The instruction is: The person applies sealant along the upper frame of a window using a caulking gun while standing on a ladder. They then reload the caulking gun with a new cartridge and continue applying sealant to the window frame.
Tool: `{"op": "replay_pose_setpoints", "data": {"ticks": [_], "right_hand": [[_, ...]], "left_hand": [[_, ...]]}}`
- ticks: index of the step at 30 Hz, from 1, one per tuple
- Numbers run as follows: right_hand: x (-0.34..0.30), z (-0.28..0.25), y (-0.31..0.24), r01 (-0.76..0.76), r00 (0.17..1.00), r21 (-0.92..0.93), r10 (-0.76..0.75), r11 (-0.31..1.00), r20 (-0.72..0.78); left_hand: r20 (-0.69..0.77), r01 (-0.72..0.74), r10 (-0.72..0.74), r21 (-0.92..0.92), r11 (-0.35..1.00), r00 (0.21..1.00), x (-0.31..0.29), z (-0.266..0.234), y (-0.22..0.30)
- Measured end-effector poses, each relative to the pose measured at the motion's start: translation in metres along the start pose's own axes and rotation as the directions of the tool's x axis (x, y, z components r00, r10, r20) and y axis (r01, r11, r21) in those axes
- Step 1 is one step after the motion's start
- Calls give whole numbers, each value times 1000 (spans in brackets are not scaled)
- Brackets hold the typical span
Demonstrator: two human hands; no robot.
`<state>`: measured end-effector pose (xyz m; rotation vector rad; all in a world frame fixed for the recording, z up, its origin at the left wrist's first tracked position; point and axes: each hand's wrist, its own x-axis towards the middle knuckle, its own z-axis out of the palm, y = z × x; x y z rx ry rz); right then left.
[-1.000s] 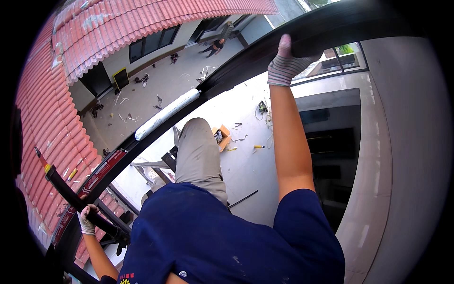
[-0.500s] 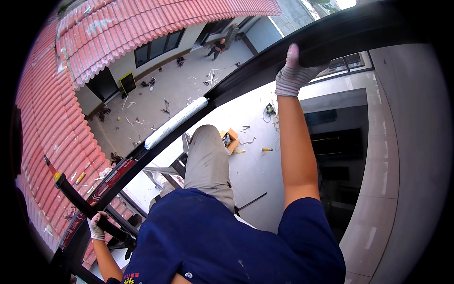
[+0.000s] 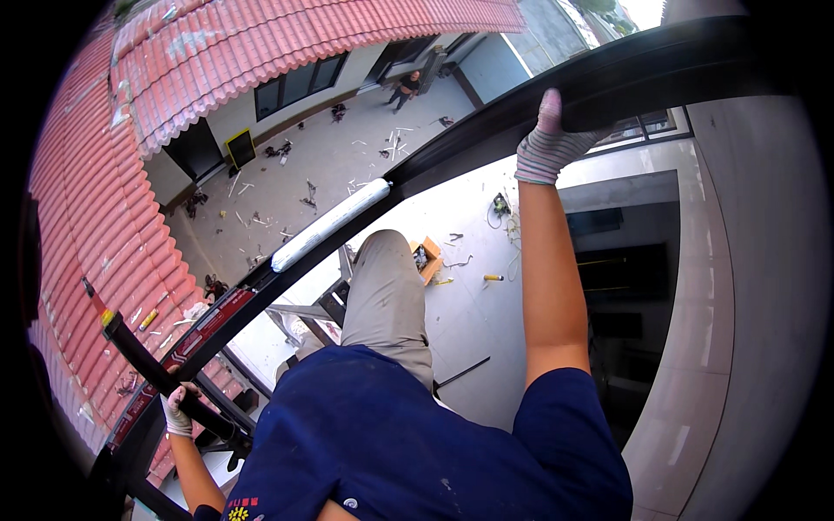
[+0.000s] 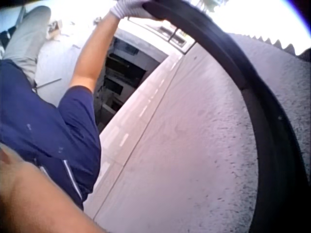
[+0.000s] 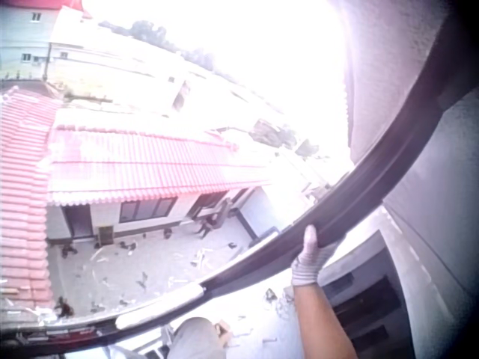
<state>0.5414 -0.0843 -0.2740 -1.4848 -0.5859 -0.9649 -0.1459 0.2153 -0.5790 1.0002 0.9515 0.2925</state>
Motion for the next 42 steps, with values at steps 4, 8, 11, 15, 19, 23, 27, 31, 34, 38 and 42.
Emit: {"op": "replay_pose_setpoints", "data": {"ticks": [4, 8, 11, 15, 19, 23, 27, 31, 34, 38, 42], "right_hand": [[1, -1, 3, -8, 1000, 17, 8, 1000, 6], [2, -4, 7, 6, 1000, -8, -6, 1000, 19], [1, -3, 3, 14, 1000, -14, -14, 1000, 12], [-1, -1, 0, -21, 1000, -15, 21, 1000, 6], [-1, -2, 1, -9, 1000, 0, 9, 1000, 7], [-1, -2, 0, -8, 1000, -20, 8, 1000, 11], [0, -3, 3, -3, 1000, -16, 3, 1000, 11], [0, -3, 3, -2, 1000, -19, 2, 1000, 5], [-1, -2, 3, 0, 1000, -9, 0, 1000, 1], [-1, -1, 1, -21, 1000, -3, 21, 1000, 11], [5, -12, 14, 54, 998, -45, -52, 998, 39]], "left_hand": [[19, -13, 13, -12, 1000, 1000, 1, -1, -1], [23, -8, 8, -18, 1000, 1000, 2, -3, -3], [22, -8, 8, -37, 999, 1000, 2, -2, -3], [6, -2, 2, -22, 1000, 1000, 1, -1, -3], [19, 1, 0, -28, 1000, 1000, 2, -1, 0], [9, 2, -2, -32, 999, 1000, 1, -1, -1], [7, 7, -7, -30, 1000, 1000, 2, -1, -1], [29, -3, 5, -52, 999, 1000, 3, -3, -3], [19, 11, -10, -42, 999, 1000, 3, -6, -7], [-2, 2, -2, -40, 999, 1000, 2, -3, -6], [-32, 2, -4, -48, 999, 999, 2, 1, -3]]}}
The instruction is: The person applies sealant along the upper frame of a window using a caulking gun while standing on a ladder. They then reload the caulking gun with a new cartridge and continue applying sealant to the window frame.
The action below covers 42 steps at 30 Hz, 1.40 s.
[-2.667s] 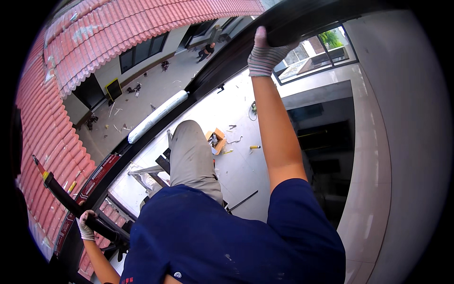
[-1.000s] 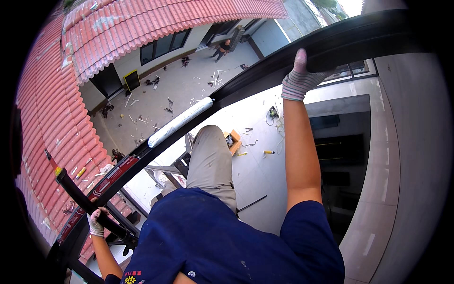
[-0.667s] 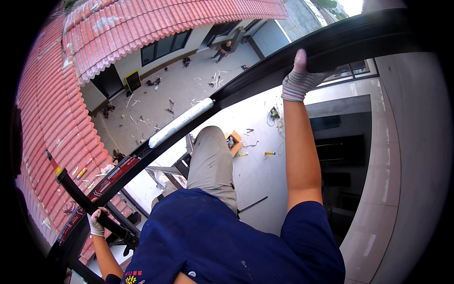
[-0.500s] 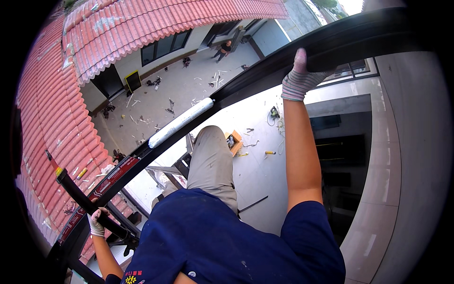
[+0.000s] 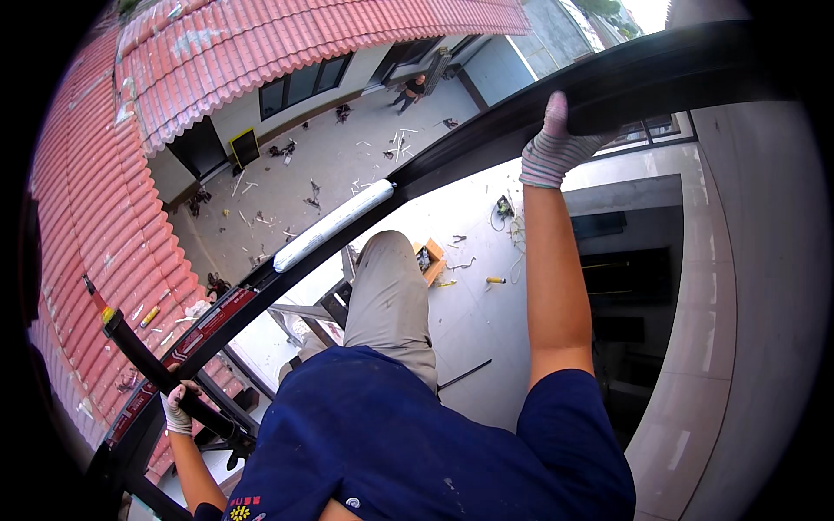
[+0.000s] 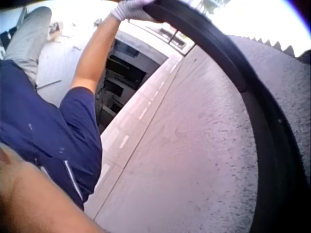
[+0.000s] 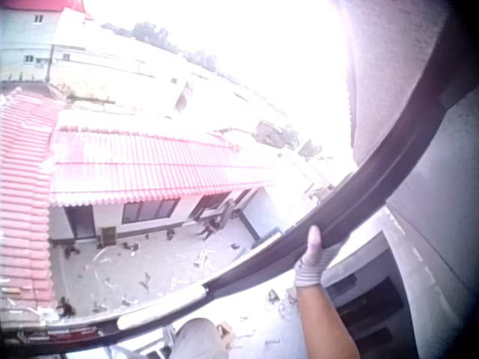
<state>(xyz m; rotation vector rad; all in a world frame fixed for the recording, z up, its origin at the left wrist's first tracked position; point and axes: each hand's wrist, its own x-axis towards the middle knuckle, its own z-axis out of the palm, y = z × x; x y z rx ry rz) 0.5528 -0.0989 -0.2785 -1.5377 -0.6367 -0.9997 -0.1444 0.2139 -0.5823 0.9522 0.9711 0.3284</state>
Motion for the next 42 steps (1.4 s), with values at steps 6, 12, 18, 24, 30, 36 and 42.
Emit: {"op": "replay_pose_setpoints", "data": {"ticks": [6, 12, 18, 24, 30, 36, 42], "right_hand": [[-5, 6, -10, -47, 999, 31, 48, 998, -25], [-8, 10, -15, -66, 997, 72, 68, 995, -36], [-7, 4, -7, -59, 996, 38, 61, 998, -70], [-4, -5, 2, -90, 991, -38, 86, 995, -103], [-10, -8, 0, -82, 988, -77, 72, 994, -134], [-11, -4, -3, -81, 990, -102, 68, 991, -126], [-19, 7, -19, -259, 950, 4, 256, 966, -176]], "left_hand": [[42, 3, -4, 29, 1000, 999, -1, -3, 2], [-6, -4, 4, -6, 1000, 1000, -2, 5, 4], [-19, 45, -46, -47, 998, 999, 0, 3, 4], [-46, 63, -63, -10, 998, 997, 0, 10, 11], [-68, 61, -59, 19, 998, 996, -2, 18, 19], [-81, 90, -91, -9, 996, 993, -2, 12, 15], [-84, 89, -90, -9, 996, 992, -3, 12, 13]]}}
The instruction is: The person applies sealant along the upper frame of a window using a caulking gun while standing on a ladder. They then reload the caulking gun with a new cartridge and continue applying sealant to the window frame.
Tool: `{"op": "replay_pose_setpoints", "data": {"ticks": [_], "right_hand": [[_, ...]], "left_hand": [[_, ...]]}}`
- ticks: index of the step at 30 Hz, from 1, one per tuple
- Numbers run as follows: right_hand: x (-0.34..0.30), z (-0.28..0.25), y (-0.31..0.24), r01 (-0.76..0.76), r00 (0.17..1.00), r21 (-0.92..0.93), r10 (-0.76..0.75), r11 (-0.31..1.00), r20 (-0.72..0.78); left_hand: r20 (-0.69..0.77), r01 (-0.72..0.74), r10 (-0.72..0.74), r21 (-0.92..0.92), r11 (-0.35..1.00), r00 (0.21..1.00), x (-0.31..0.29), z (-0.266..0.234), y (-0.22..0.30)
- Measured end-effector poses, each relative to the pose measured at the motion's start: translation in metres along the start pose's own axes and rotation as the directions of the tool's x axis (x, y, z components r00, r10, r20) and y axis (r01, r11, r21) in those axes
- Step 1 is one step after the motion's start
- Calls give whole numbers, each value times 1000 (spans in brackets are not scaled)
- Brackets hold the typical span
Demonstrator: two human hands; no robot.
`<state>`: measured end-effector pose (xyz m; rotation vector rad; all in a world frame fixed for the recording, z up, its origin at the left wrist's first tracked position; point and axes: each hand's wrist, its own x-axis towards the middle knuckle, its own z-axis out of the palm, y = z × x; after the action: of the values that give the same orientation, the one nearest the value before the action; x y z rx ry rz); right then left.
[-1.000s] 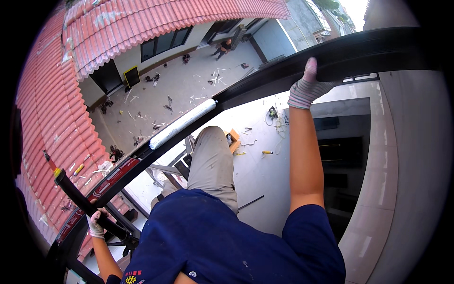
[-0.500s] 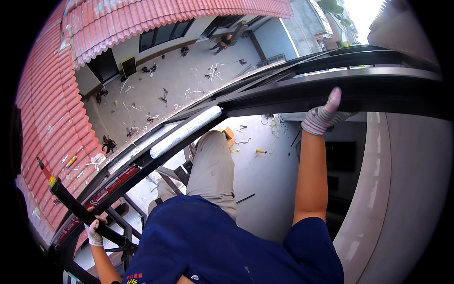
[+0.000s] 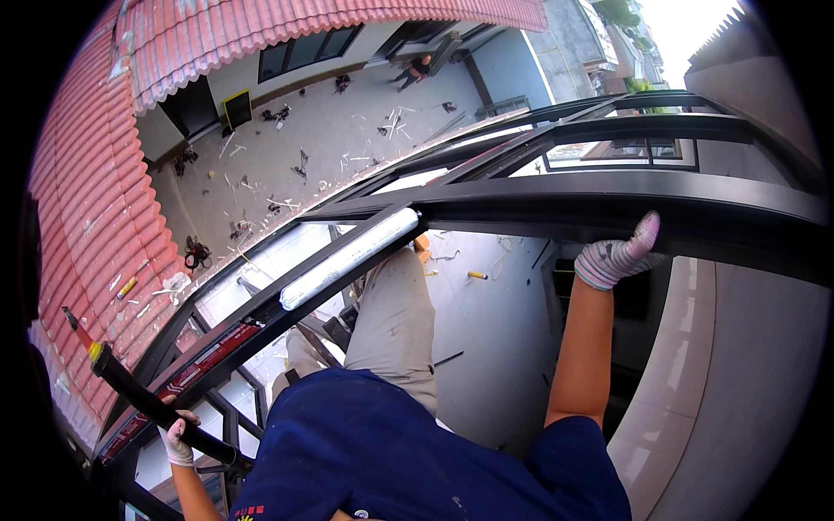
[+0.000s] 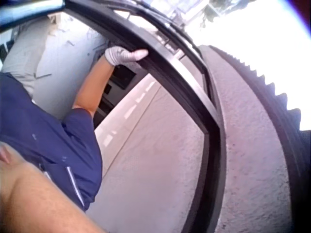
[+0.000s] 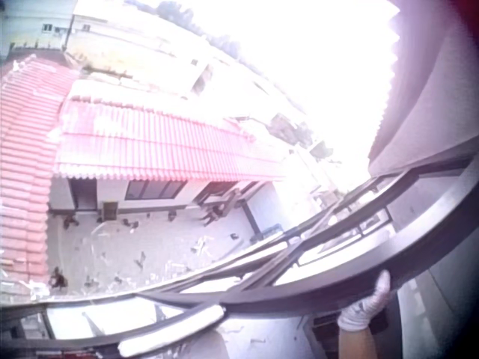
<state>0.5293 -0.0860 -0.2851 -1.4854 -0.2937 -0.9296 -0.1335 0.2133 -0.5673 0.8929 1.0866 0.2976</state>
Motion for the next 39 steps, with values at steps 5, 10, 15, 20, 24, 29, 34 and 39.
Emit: {"op": "replay_pose_setpoints", "data": {"ticks": [5, 10, 15, 20, 24, 29, 34, 39], "right_hand": [[12, -10, 10, 30, 999, -34, -30, 999, 21], [6, -4, 7, -21, 999, 12, 20, 1000, 26], [-6, 4, -5, 42, 999, -31, -41, 999, 32], [11, -14, 17, 83, 996, -7, -83, 996, 35], [-2, -13, 0, -228, 970, 65, 221, 971, 102], [1, 7, -2, 230, 963, -28, -223, 973, 152], [8, -16, 13, 94, 984, -109, -76, 990, 162], [-4, -8, -4, 1, 999, -23, 0, 1000, 49]], "left_hand": [[3, 13, -13, -5, 1000, 1000, 0, 4, 3], [7, 27, -28, 18, 999, 1000, 0, -2, 1], [23, 1, -1, 0, 1000, 1000, 3, -1, 4], [55, -57, 56, 17, 998, 997, 0, -19, -16], [30, -39, 38, 32, 999, 999, -1, -9, -8], [169, 66, -72, 38, 997, 983, 20, 26, 0], [182, 90, -54, -194, 977, 982, 19, -66, -74], [-9, 5, -5, -10, 1000, 1000, 4, 13, 27]]}}
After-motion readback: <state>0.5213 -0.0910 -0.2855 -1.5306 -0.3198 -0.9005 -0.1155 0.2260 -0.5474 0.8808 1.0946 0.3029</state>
